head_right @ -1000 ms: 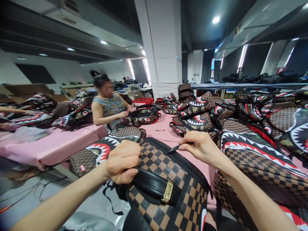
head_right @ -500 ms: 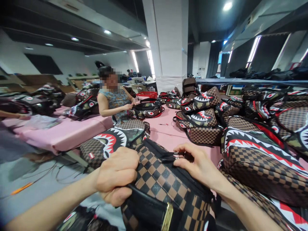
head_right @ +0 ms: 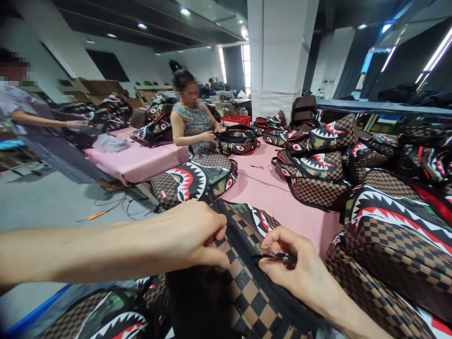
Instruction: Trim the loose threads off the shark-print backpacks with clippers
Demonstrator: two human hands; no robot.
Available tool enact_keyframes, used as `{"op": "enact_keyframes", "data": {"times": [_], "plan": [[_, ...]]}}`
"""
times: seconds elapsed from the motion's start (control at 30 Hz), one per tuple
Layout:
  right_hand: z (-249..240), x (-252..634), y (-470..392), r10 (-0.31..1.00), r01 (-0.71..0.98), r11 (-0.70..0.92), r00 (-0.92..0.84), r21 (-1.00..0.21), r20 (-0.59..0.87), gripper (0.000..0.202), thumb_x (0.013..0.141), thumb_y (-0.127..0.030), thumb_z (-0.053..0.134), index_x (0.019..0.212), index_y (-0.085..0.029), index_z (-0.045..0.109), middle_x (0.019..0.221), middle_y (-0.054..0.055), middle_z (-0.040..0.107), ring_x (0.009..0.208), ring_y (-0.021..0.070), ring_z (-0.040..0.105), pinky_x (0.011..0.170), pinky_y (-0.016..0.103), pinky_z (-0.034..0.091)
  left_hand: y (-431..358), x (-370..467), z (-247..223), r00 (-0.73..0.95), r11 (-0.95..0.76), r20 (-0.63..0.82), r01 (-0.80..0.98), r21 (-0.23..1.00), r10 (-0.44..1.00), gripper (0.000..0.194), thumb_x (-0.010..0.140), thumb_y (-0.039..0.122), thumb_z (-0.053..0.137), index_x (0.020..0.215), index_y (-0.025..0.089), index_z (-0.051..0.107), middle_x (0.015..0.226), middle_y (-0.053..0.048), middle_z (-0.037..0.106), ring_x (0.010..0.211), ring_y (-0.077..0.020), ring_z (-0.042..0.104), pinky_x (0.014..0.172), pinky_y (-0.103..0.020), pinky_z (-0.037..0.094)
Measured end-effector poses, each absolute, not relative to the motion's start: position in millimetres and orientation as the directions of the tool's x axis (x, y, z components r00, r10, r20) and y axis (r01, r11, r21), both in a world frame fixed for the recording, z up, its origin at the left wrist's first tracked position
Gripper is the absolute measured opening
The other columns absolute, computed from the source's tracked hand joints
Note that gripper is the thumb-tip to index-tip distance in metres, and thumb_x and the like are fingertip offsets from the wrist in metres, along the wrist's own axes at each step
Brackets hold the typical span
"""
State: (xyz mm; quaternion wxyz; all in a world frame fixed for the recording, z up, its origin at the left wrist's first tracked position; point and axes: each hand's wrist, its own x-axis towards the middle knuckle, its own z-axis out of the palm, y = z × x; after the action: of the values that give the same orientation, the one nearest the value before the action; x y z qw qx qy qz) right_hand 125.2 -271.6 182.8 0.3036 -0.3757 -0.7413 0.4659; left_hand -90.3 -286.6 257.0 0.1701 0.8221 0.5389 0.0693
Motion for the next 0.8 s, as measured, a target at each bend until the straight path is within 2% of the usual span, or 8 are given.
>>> {"op": "enact_keyframes", "data": {"times": [0.1, 0.2, 0.27, 0.33, 0.43, 0.6, 0.7, 0.8], "plan": [[188.5, 123.8, -272.6, 0.846, 0.292, 0.274, -0.526, -0.916, 0.085, 0.007, 0.067, -0.019, 0.058, 0.07, -0.02, 0.051, 0.059, -0.005, 0.044, 0.053, 0.0086, 0.042, 0.048, 0.018, 0.038, -285.5, -84.4, 257.1, 0.431, -0.374, -0.161, 0.879, 0.295, 0.888, 0.023, 0.06, 0.019, 0.063, 0.046, 0.017, 0.046, 0.04, 0.005, 0.034, 0.037, -0.0068, 0.023, 0.039, -0.022, 0.018], [194.3, 123.7, -272.9, 0.843, 0.322, 0.25, -0.536, -0.913, 0.042, 0.007, 0.066, -0.018, 0.058, 0.069, -0.019, 0.052, 0.06, -0.005, 0.045, 0.055, 0.0084, 0.044, 0.051, 0.018, 0.039, -289.1, -83.2, 259.4, 0.398, -0.309, -0.257, 0.893, 0.326, 0.881, 0.012, 0.061, 0.013, 0.049, 0.05, 0.016, 0.048, 0.045, 0.003, 0.042, 0.041, -0.0078, 0.031, 0.042, -0.021, 0.023], [196.1, 124.7, -272.5, 0.839, 0.32, 0.25, -0.543, -0.914, 0.039, 0.007, 0.065, -0.016, 0.058, 0.07, -0.019, 0.052, 0.06, -0.005, 0.046, 0.056, 0.0083, 0.044, 0.051, 0.017, 0.039, -291.1, -86.4, 261.7, 0.353, -0.203, -0.312, 0.883, 0.424, 0.882, 0.007, 0.059, 0.015, 0.047, 0.053, 0.016, 0.049, 0.048, 0.003, 0.045, 0.044, -0.0078, 0.035, 0.042, -0.02, 0.024], [196.7, 126.1, -271.5, 0.836, 0.32, 0.26, -0.546, -0.911, 0.047, 0.008, 0.066, -0.015, 0.058, 0.07, -0.019, 0.053, 0.06, -0.005, 0.048, 0.056, 0.0083, 0.045, 0.052, 0.017, 0.039, -292.9, -91.9, 263.6, 0.339, -0.078, -0.353, 0.808, 0.584, 0.872, 0.003, 0.059, 0.018, 0.047, 0.058, 0.016, 0.049, 0.051, 0.004, 0.044, 0.045, -0.0069, 0.036, 0.041, -0.018, 0.025], [198.4, 129.0, -268.3, 0.829, 0.348, 0.342, -0.549, -0.873, 0.106, 0.008, 0.068, -0.017, 0.06, 0.074, -0.019, 0.055, 0.064, -0.004, 0.052, 0.06, 0.0096, 0.05, 0.055, 0.018, 0.041, -296.1, -99.5, 264.9, 0.322, 0.038, -0.316, 0.644, 0.764, 0.893, 0.005, 0.063, 0.021, 0.047, 0.063, 0.016, 0.047, 0.05, 0.006, 0.042, 0.045, -0.006, 0.036, 0.041, -0.017, 0.025], [208.3, 130.3, -258.9, 0.747, 0.414, 0.613, -0.581, -0.674, 0.323, 0.025, 0.077, -0.03, 0.062, 0.1, -0.022, 0.057, 0.095, 0.002, 0.063, 0.084, 0.0161, 0.058, 0.072, 0.023, 0.046, -300.7, -101.8, 265.8, 0.273, 0.016, -0.231, 0.612, 0.791, 0.934, 0.009, 0.069, 0.024, 0.048, 0.064, 0.016, 0.046, 0.051, 0.004, 0.05, 0.049, -0.0078, 0.046, 0.045, -0.016, 0.032], [216.5, 124.1, -252.9, 0.654, 0.454, 0.743, -0.646, -0.492, 0.393, 0.016, 0.085, -0.032, 0.053, 0.097, -0.021, 0.057, 0.09, 0.004, 0.064, 0.079, 0.0156, 0.059, 0.068, 0.024, 0.044, -300.6, -100.9, 267.2, 0.329, -0.015, -0.216, 0.577, 0.817, 0.919, 0.01, 0.072, 0.024, 0.048, 0.065, 0.016, 0.047, 0.052, 0.004, 0.049, 0.05, -0.0073, 0.046, 0.046, -0.016, 0.032], [226.0, 115.1, -248.6, 0.521, 0.426, 0.853, -0.705, -0.301, 0.481, 0.015, 0.087, -0.031, 0.051, 0.089, -0.019, 0.06, 0.081, 0.005, 0.063, 0.072, 0.0148, 0.057, 0.064, 0.024, 0.042, -299.8, -101.4, 268.1, 0.347, 0.002, -0.213, 0.519, 0.854, 0.913, 0.012, 0.073, 0.025, 0.048, 0.066, 0.016, 0.046, 0.051, 0.005, 0.047, 0.049, -0.0066, 0.044, 0.047, -0.016, 0.031]]}}
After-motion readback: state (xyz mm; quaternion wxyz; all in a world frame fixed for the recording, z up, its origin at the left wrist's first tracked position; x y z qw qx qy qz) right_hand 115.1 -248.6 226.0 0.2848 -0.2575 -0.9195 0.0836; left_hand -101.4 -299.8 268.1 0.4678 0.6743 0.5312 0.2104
